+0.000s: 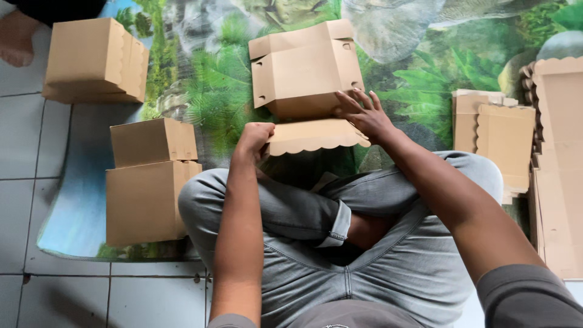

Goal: The person sits on the floor and assembles a flat cardboard box by folding the side flaps, tucking the tabs into slots, and securing the structure. They then fold and tuck the top flaps to close the box.

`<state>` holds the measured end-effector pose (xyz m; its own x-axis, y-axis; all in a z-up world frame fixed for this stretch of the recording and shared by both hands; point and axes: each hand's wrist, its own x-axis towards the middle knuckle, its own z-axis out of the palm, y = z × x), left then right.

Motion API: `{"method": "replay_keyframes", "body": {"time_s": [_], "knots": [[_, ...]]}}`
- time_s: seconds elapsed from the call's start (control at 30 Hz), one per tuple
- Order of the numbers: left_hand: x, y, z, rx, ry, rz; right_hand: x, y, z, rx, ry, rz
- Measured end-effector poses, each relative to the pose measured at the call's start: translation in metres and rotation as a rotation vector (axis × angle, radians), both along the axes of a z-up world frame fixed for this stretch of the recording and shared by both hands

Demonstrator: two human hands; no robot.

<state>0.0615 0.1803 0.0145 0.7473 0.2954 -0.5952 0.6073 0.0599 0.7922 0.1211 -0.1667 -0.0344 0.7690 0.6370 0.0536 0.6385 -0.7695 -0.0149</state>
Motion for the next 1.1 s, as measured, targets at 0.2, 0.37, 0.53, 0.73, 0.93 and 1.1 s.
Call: {"method": "replay_keyframes", "body": {"time_s": [0.2, 0.37, 0.53, 0.73, 0.93, 1.1], "knots": [[0.002, 0.002, 0.016, -0.249, -0.049, 0.091, 0.027, -0.007, -0.043, 0.280, 0.418, -0.151], [-0.005, -0.010, 0.066, -0.257, -0.006, 0.113, 0.038, -0.017, -0.032, 0.249, 0.610, -0.238], [0.006, -0.011, 0.025, -0.107, -0.150, 0.121, 0.035, -0.014, -0.045, 0.462, 0.723, -0.426], [-0.012, -0.053, 0.035, 0.499, -0.011, -0.473, 0.022, -0.008, -0.009, 0.260, 0.552, -0.541], [-0.012, -0.073, -0.046, 0.887, 0.347, -1.158, 0.006, 0.002, 0.036, 0.150, 0.596, -0.683], [-0.022, -0.080, 0.012, 0.966, 0.539, -1.182, 0.004, 0.006, 0.033, 0.141, 0.628, -0.683]]}}
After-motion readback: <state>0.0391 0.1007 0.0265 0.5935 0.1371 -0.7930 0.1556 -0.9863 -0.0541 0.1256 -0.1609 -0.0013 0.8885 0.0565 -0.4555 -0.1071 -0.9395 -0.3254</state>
